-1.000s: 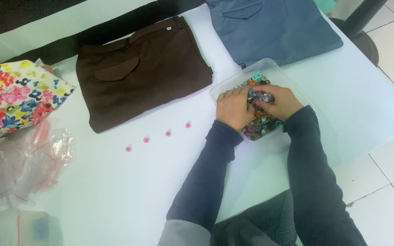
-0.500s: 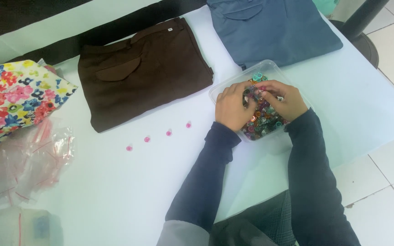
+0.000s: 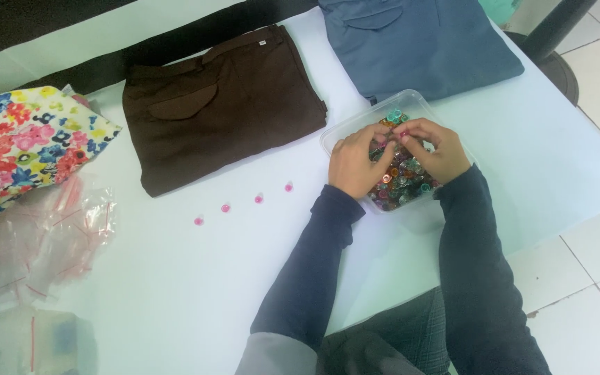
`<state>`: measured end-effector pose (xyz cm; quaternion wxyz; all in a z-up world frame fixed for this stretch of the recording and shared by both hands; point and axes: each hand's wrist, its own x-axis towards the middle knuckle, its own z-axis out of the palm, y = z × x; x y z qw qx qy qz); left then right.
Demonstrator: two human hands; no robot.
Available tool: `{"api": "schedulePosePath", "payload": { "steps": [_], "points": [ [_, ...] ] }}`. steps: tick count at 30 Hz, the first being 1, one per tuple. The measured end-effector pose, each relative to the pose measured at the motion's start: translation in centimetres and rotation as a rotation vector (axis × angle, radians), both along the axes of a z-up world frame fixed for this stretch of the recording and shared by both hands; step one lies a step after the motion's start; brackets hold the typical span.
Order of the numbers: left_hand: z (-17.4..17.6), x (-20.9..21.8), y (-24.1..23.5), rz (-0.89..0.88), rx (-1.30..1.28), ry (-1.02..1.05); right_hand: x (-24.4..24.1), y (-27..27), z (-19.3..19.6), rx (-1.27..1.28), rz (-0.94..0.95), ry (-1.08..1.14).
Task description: Sorting small colorful buttons from a container and placing them into small plastic zip-lock bags on a white workstation.
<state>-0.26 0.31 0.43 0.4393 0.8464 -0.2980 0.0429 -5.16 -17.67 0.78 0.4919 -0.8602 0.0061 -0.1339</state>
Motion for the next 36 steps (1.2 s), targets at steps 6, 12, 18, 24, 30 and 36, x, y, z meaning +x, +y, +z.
{"api": "schedulePosePath", "payload": {
  "steps": [6,12,18,24,30,36],
  "points": [
    [-0.4,-0.5,0.0,0.018,-0.203,-0.139,-1.1,0.9,0.5,-0.046,0.014,-0.119],
    [-2.5,-0.4,0.9,0.031,-0.472,-0.126,-1.2,3.4,-0.2,-0.112,0.008,-0.147],
    [-0.6,-2.0,6.3,0.008,-0.588,-0.224,-2.7,9.4,1.8,-0.291,-0.033,-0.379],
    [-3.0,-4.2,15.3,0.071,-0.533,-0.133,-4.3,18.0,0.1,-0.222,0.029,-0.333],
    [-6.0,-4.1,22.4,0.244,0.042,-0.238,-1.0,18.9,-5.4,-0.413,0.155,-0.332],
    [-7.0,-4.0,22.7,0.289,0.299,-0.212,-0.8,18.4,-7.7,-0.591,0.288,-0.181]
  ]
}}
